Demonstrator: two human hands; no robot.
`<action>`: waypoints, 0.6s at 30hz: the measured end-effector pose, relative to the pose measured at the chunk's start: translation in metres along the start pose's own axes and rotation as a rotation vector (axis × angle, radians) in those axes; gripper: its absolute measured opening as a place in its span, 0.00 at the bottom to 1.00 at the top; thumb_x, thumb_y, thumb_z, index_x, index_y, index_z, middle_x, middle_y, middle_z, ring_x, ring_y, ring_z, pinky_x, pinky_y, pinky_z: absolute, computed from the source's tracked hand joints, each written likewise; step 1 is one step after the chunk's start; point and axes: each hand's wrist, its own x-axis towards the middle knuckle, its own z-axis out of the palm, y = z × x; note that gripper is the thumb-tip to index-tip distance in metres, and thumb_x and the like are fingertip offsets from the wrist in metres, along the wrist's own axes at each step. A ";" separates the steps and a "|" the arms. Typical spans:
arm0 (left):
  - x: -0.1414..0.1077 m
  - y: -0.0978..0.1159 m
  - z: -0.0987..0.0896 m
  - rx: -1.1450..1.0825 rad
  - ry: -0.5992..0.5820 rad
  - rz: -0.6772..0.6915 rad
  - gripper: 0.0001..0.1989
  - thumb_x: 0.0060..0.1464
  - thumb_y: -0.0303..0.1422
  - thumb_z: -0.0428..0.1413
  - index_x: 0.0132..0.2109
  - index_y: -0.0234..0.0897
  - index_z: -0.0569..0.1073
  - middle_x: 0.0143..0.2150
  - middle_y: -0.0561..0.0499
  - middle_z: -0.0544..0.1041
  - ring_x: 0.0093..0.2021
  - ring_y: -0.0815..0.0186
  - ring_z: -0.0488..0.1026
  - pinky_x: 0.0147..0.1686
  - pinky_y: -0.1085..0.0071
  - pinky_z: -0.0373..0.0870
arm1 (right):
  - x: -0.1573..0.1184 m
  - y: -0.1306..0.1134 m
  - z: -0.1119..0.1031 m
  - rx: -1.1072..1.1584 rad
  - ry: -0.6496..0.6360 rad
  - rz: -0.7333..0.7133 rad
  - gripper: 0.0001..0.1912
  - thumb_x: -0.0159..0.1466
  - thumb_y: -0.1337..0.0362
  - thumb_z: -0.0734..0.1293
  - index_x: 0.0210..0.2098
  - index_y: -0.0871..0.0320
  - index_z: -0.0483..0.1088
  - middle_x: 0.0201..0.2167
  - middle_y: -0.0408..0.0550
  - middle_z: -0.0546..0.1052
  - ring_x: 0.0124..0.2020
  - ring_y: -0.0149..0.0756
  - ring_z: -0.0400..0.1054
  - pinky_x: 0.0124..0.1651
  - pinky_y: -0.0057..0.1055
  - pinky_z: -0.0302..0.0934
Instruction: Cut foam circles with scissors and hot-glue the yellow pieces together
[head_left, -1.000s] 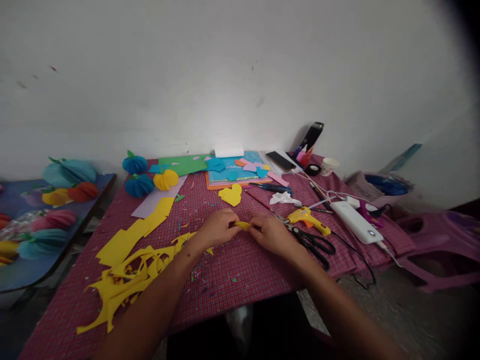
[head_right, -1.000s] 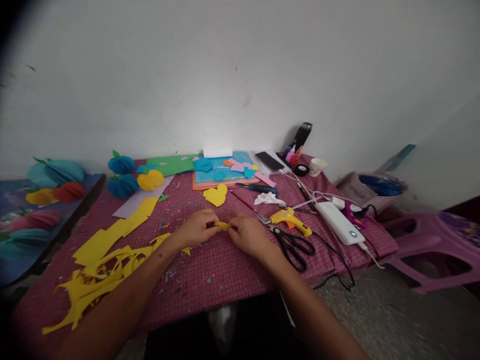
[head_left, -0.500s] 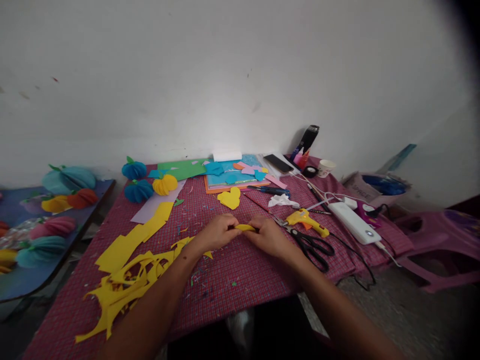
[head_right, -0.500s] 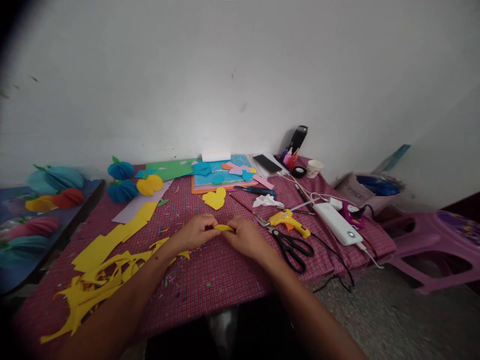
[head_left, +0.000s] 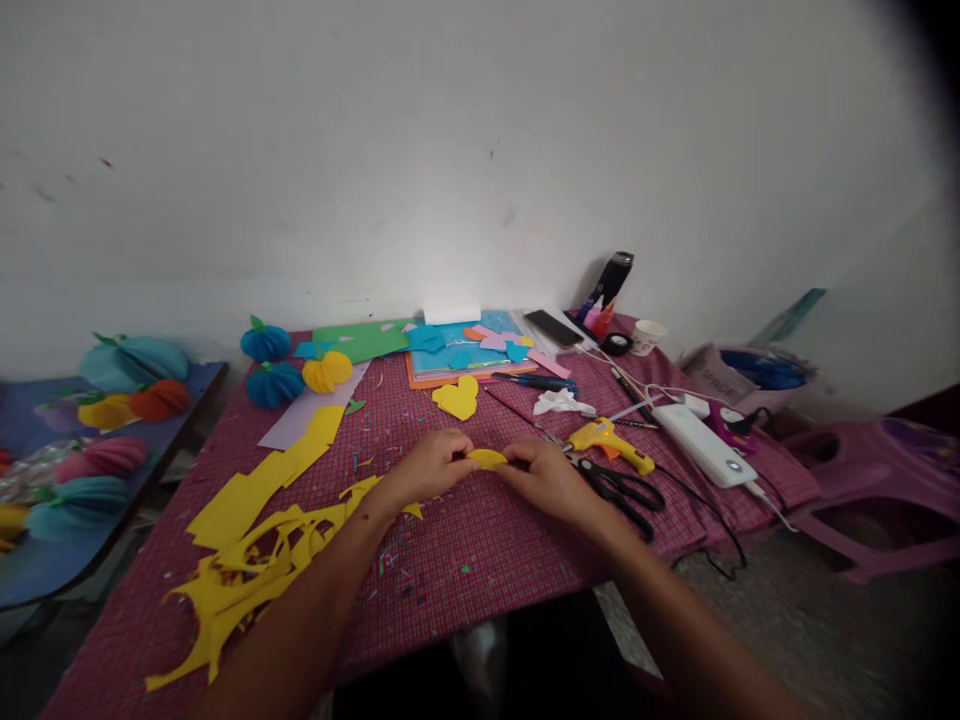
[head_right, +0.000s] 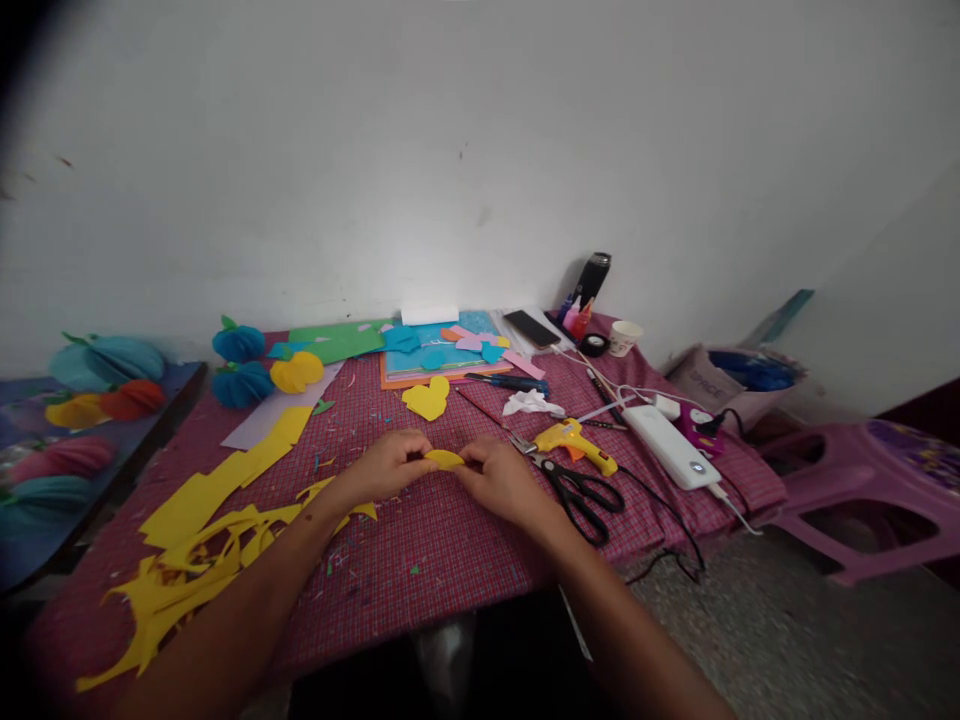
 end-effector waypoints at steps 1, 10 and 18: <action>0.000 -0.001 0.000 0.003 -0.002 0.000 0.12 0.57 0.35 0.56 0.27 0.35 0.69 0.26 0.56 0.68 0.29 0.70 0.63 0.30 0.73 0.54 | 0.000 0.000 0.001 0.000 0.006 0.001 0.08 0.63 0.69 0.66 0.27 0.57 0.73 0.26 0.43 0.74 0.30 0.34 0.66 0.35 0.28 0.57; 0.000 -0.003 -0.001 0.006 -0.039 0.045 0.13 0.61 0.34 0.53 0.28 0.35 0.72 0.27 0.55 0.71 0.30 0.70 0.66 0.32 0.73 0.57 | 0.001 -0.001 0.003 0.004 0.017 -0.038 0.08 0.65 0.66 0.67 0.31 0.56 0.77 0.28 0.44 0.77 0.31 0.35 0.69 0.37 0.30 0.59; 0.000 -0.001 0.001 0.001 -0.022 0.093 0.14 0.62 0.35 0.52 0.28 0.36 0.74 0.28 0.53 0.73 0.32 0.68 0.68 0.34 0.72 0.60 | 0.006 0.001 0.015 0.030 0.084 -0.059 0.11 0.66 0.64 0.66 0.29 0.55 0.77 0.27 0.45 0.77 0.31 0.35 0.69 0.37 0.29 0.60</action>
